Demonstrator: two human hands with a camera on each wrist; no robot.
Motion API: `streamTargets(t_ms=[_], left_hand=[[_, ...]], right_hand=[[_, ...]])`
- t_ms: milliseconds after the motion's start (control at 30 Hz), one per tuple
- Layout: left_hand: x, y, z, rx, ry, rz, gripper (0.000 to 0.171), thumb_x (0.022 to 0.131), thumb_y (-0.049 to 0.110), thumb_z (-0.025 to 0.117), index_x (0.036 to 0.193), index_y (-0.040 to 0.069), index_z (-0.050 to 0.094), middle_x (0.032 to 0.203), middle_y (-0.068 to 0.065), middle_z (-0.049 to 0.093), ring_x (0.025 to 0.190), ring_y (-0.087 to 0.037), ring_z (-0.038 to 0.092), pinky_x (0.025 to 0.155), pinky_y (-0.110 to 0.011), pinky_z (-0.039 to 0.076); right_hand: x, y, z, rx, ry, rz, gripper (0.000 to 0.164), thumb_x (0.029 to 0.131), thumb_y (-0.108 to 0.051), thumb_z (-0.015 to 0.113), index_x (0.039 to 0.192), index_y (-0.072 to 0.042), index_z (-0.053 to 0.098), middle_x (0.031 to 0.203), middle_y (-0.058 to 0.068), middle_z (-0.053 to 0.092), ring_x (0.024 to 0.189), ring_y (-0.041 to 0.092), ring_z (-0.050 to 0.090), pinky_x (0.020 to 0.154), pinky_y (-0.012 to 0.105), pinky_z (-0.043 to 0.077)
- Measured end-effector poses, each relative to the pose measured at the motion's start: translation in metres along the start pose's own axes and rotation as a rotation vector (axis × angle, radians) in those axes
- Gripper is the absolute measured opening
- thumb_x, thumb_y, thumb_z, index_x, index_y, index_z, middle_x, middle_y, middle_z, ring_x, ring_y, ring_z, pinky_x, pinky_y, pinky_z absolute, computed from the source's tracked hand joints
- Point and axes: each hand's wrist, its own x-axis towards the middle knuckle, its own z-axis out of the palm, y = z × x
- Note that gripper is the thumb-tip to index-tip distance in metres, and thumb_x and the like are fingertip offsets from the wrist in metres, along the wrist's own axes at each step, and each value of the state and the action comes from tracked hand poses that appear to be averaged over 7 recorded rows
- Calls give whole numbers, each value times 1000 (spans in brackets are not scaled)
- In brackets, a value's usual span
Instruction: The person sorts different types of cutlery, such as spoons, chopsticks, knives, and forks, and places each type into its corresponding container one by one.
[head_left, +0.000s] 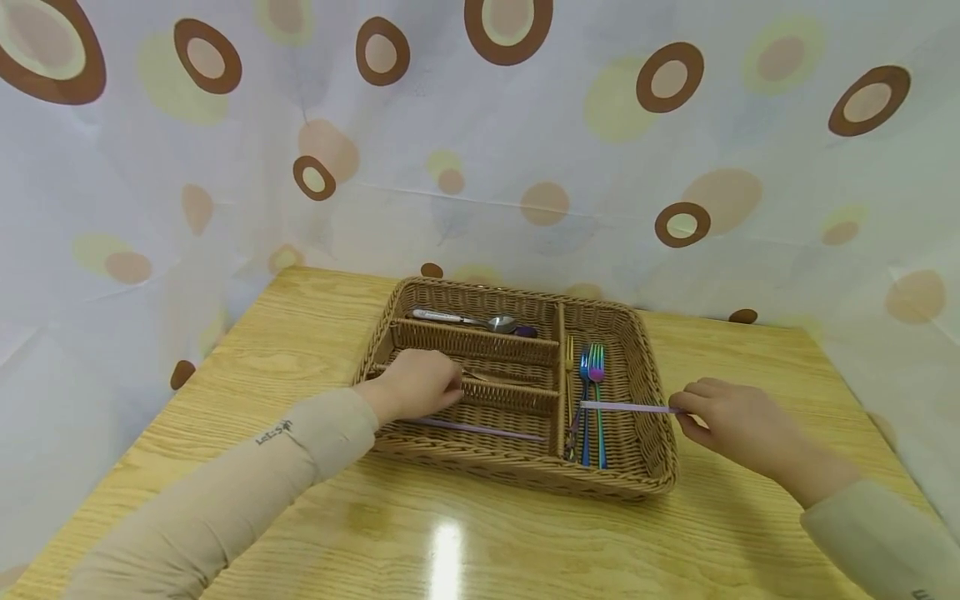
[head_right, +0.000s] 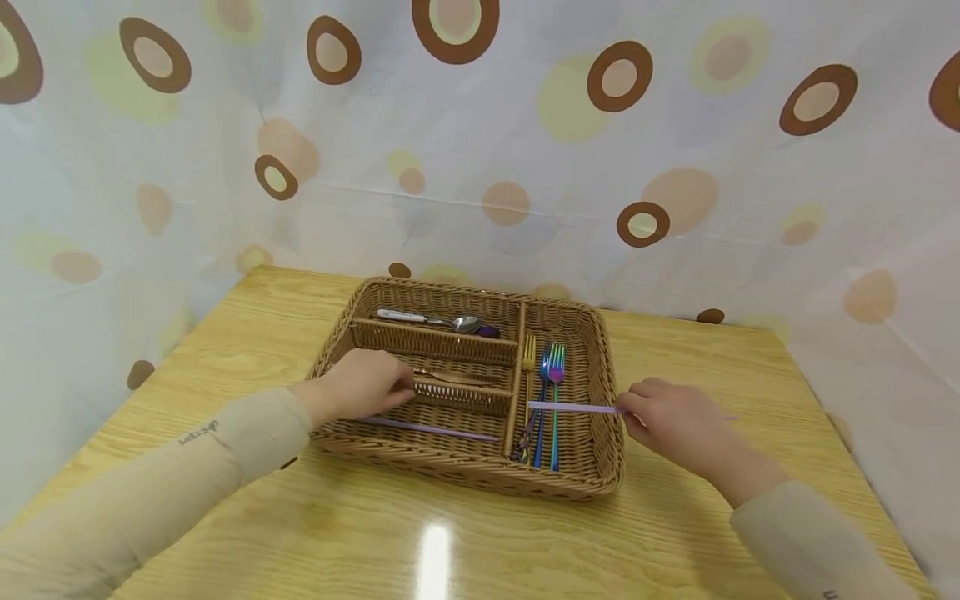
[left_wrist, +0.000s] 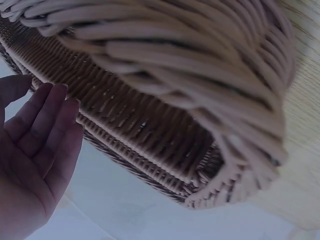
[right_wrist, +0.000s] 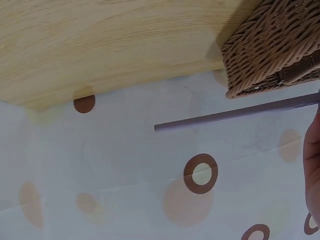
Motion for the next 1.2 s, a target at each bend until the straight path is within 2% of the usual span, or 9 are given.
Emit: streamTargets(t_ms=[233, 333, 400, 433, 467, 533, 700, 967, 1200], left_hand=[[5, 19, -8, 3, 102, 70, 20, 93, 29, 58, 96, 13, 69, 80, 3, 67, 63, -6, 57, 56, -23, 48], [7, 28, -11, 0, 101, 93, 23, 93, 31, 58, 102, 14, 69, 88, 2, 68, 69, -8, 60, 60, -25, 51], [9, 34, -12, 6, 95, 106, 25, 93, 33, 58, 105, 14, 69, 93, 2, 69, 74, -9, 62, 64, -26, 52], [10, 37, -12, 10, 95, 113, 26, 92, 34, 59, 106, 14, 68, 95, 2, 69, 77, -10, 62, 65, -26, 53], [11, 40, -13, 16, 94, 122, 27, 92, 35, 59, 106, 14, 68, 97, 2, 69, 79, -10, 63, 68, -27, 53], [14, 45, -13, 21, 94, 142, 27, 91, 36, 60, 106, 15, 67, 99, 3, 68, 82, -10, 64, 70, -26, 54], [20, 57, -11, 22, 92, 195, 21, 89, 34, 63, 97, 15, 67, 90, 5, 67, 74, -6, 61, 66, -21, 51], [23, 65, -8, 52, 94, 226, 19, 90, 32, 63, 100, 17, 69, 91, 7, 68, 74, -4, 61, 63, -19, 49], [19, 60, -7, 45, 133, 246, 11, 91, 22, 61, 95, 18, 71, 90, 7, 70, 80, -6, 65, 70, -20, 52]], right_hand=[[17, -17, 4, 66, -18, -34, 59, 98, -42, 19, 82, -14, 67, 71, -7, 59, 57, 4, 51, 46, 18, 41], [25, -25, 5, 69, -38, -36, 32, 97, -32, 46, 82, -14, 67, 72, -7, 59, 58, 4, 52, 46, 18, 42], [31, -30, 4, 69, -72, -25, 9, 87, -20, 64, 82, -14, 67, 72, -7, 59, 58, 4, 51, 47, 18, 42], [35, -33, 3, 71, -94, -18, 3, 80, -14, 70, 82, -14, 67, 72, -7, 59, 58, 4, 51, 48, 19, 43], [38, -35, 3, 73, -116, -9, 12, 73, -10, 75, 82, -14, 67, 72, -7, 59, 58, 4, 52, 48, 19, 43], [45, -40, 2, 89, -161, 12, 17, 71, -8, 77, 83, -14, 67, 73, -7, 59, 57, 3, 52, 48, 19, 43], [59, -50, 4, 118, -212, 23, 10, 77, -10, 74, 84, -14, 67, 74, -7, 60, 55, -1, 50, 48, 17, 41], [74, -65, 12, 145, -201, -9, 10, 77, -10, 74, 82, -13, 66, 71, -7, 59, 55, -1, 45, 49, 17, 41], [83, -74, 18, 160, -182, -31, 8, 78, -9, 73, 83, -11, 67, 71, -5, 61, 52, 0, 46, 48, 16, 41]])
